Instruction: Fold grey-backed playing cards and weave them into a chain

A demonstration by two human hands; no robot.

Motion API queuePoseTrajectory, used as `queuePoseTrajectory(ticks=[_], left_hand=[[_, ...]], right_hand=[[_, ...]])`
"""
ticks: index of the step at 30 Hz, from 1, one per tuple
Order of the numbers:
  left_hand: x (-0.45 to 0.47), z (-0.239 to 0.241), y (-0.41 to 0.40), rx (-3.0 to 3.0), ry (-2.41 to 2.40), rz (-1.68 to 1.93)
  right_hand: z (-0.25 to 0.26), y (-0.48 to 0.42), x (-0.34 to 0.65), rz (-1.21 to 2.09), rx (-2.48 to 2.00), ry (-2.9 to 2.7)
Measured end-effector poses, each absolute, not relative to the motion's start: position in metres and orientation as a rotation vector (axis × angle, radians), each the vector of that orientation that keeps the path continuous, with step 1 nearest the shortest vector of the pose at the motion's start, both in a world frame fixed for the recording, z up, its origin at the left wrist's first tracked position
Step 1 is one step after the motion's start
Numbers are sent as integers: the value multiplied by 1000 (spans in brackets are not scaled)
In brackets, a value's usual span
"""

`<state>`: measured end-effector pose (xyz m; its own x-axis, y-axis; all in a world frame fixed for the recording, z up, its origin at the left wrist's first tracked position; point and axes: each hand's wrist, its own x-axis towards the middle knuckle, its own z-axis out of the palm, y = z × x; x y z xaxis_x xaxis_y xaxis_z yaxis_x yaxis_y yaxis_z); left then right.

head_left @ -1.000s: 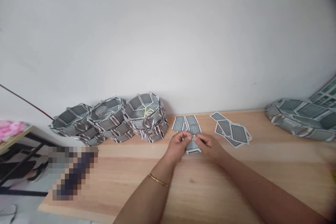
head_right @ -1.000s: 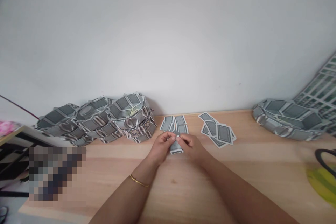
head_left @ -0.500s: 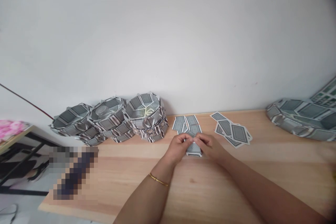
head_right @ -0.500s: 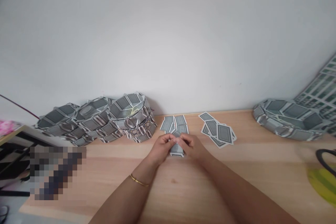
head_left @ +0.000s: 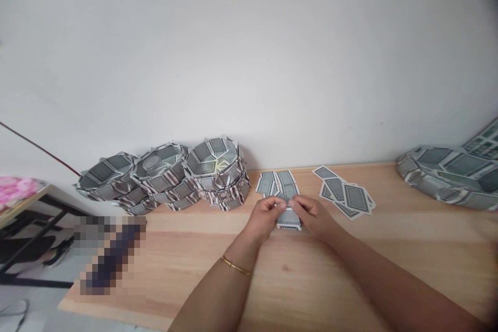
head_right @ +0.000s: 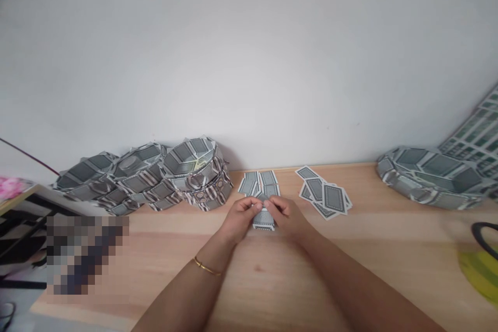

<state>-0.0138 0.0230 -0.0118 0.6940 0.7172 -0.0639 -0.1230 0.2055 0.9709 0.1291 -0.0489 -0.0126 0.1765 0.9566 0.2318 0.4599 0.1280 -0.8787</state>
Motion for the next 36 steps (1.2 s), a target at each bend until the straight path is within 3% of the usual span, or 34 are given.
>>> queuePoseTrajectory(ticks=[36], left_hand=[[-11, -13, 25, 1023, 574, 626]], right_hand=[[-15, -48, 133, 620, -1483, -1345]])
